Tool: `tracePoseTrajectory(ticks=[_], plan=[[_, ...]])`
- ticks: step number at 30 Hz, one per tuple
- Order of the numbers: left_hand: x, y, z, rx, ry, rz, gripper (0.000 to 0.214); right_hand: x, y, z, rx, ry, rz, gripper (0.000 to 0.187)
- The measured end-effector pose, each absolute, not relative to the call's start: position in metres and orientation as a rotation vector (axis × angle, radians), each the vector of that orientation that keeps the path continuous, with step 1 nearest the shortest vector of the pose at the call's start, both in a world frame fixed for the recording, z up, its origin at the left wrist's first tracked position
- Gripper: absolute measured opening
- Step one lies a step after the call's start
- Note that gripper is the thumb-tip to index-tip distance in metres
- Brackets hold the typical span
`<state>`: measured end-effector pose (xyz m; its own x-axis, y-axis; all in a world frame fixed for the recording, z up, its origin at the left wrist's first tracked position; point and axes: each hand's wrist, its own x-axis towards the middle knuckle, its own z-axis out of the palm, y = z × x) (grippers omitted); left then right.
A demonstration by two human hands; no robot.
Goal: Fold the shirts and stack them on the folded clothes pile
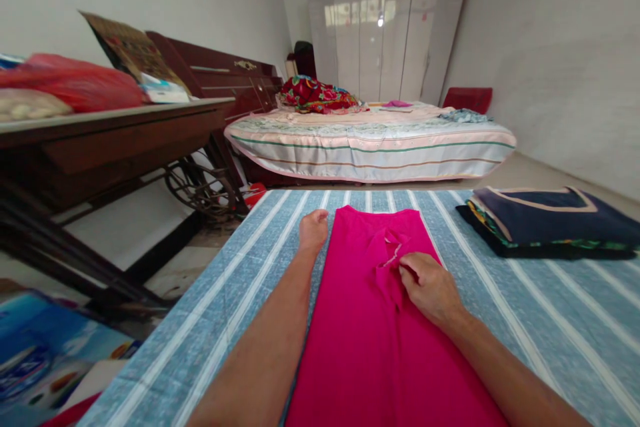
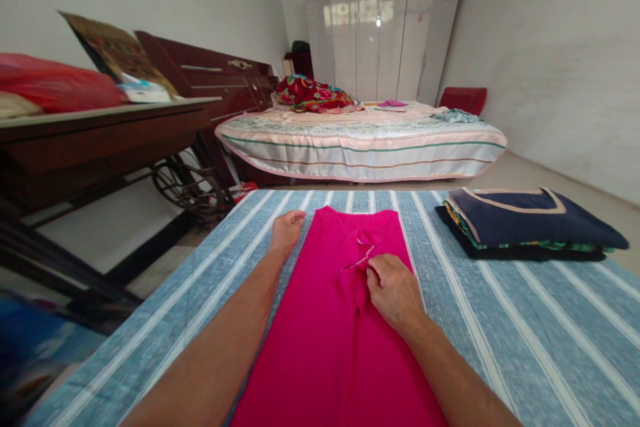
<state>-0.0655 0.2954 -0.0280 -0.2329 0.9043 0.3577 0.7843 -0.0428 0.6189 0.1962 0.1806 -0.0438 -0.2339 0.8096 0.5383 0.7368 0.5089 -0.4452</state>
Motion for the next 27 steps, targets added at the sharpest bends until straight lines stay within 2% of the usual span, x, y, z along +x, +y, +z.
tracePoseTrajectory(ticks=[7, 15, 27], plan=[[-0.05, 0.288, -0.02, 2.057, 2.005, 0.886, 0.035, 0.196, 0.182, -0.045, -1.25, -1.955, 0.137, 0.019], [-0.042, 0.283, -0.018, 2.353, 1.857, 0.582, 0.026, 0.197, 0.182, -0.043, -1.26, -1.964, 0.148, 0.018], [-0.047, 0.292, -0.026, 2.382, 1.813, 0.584, 0.031, 0.2, 0.186, -0.04, -1.267, -1.873, 0.209, 0.02]])
